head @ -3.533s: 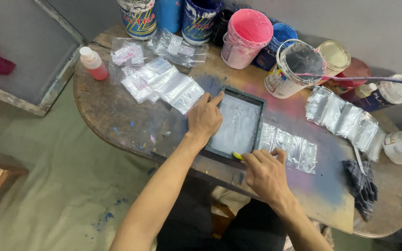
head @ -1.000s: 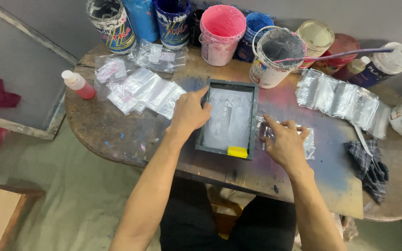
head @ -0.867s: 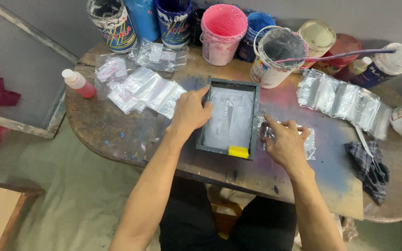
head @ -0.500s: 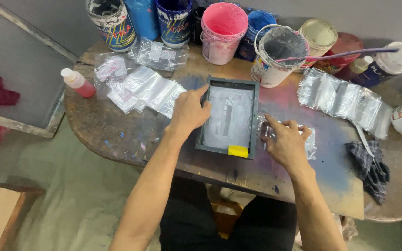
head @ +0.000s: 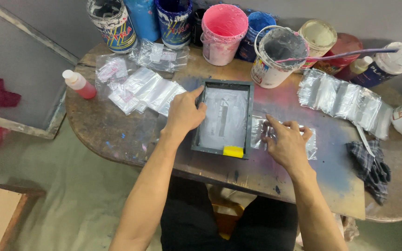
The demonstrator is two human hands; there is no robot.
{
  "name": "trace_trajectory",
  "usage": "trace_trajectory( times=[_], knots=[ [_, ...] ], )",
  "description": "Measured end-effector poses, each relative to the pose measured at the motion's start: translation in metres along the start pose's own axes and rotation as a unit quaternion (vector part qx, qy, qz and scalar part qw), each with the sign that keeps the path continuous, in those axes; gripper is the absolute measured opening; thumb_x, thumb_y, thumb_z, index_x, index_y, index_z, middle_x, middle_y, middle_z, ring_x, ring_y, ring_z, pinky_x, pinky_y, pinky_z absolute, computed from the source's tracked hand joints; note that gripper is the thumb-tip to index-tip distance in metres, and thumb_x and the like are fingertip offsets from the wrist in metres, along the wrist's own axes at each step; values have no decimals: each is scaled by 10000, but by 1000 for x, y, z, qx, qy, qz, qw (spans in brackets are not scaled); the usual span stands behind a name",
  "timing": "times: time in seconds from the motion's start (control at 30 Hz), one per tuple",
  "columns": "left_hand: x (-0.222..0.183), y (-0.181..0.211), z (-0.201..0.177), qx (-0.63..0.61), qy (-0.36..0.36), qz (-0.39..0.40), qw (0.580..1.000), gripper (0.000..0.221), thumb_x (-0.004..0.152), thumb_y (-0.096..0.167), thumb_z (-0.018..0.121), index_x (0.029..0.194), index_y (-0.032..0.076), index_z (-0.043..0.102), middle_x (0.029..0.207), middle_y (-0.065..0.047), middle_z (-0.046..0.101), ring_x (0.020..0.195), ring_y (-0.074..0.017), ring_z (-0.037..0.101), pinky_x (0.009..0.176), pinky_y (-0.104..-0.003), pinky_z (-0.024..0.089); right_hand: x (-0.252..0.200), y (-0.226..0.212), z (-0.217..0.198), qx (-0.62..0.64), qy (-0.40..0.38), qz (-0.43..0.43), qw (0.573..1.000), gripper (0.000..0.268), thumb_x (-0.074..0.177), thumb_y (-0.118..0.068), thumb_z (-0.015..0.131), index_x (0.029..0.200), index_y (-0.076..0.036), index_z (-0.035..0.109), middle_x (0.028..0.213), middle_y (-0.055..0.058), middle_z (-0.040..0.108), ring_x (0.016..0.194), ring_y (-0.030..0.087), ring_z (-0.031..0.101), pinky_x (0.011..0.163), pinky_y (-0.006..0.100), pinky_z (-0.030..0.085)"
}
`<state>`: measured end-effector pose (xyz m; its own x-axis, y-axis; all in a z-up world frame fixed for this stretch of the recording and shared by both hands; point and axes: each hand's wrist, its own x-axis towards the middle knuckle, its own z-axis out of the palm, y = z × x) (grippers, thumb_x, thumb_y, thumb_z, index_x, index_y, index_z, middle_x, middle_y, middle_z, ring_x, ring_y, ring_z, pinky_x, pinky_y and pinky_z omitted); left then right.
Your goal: Cleaning a screen printing frame with a sponge and brush and organizing small plastic bags on a workbench.
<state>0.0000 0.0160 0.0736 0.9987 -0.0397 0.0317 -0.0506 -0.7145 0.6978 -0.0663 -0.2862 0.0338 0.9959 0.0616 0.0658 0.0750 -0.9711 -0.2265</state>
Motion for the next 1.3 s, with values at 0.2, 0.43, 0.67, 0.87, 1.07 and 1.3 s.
trace_trajectory(
  times=[0.2,0.43,0.67,0.87,1.07,1.3],
  knots=[
    [-5,2,-8,16,-5,-3,1000,524,868,171,621,1386,91,657,1044,-236,747,1019,-394,733,886,-508,598,-2,6,1,-7,2,2,1000,687,810,-244,782,1471,-200,599,1167,23,769,1210,321,594,1055,606,252],
    [-7,2,-9,17,-10,-12,1000,530,868,176,620,1392,104,654,1044,-229,749,1015,-383,736,881,-500,600,0,13,1,-8,2,11,1000,687,807,-236,794,1467,-193,611,1164,41,770,1217,319,590,1059,607,242],
    [3,-7,17,14,-15,7,1000,518,870,188,623,1378,97,664,1052,-230,747,1022,-395,733,894,-517,595,-4,15,3,3,49,-14,999,630,788,-199,804,1402,-181,663,1128,51,770,1174,315,597,1044,597,251],
    [3,13,31,7,-17,38,999,516,864,195,620,1367,89,669,1031,-236,747,1011,-408,734,890,-531,597,-10,29,0,35,160,-43,986,321,855,-228,797,1171,-273,757,1049,-54,741,1034,224,605,991,485,308],
    [-3,46,53,-9,-4,67,998,519,839,186,629,1341,69,681,1005,-234,742,991,-413,738,866,-516,604,-22,28,-42,206,121,141,961,125,964,-325,753,917,-221,803,724,23,683,727,223,623,750,382,504],
    [-21,101,77,-56,-2,95,994,532,826,158,585,1336,32,669,997,-273,722,999,-465,727,871,-552,590,-42,43,-82,200,58,287,935,239,897,-464,813,953,-231,814,722,21,721,755,221,690,691,376,526]
  ],
)
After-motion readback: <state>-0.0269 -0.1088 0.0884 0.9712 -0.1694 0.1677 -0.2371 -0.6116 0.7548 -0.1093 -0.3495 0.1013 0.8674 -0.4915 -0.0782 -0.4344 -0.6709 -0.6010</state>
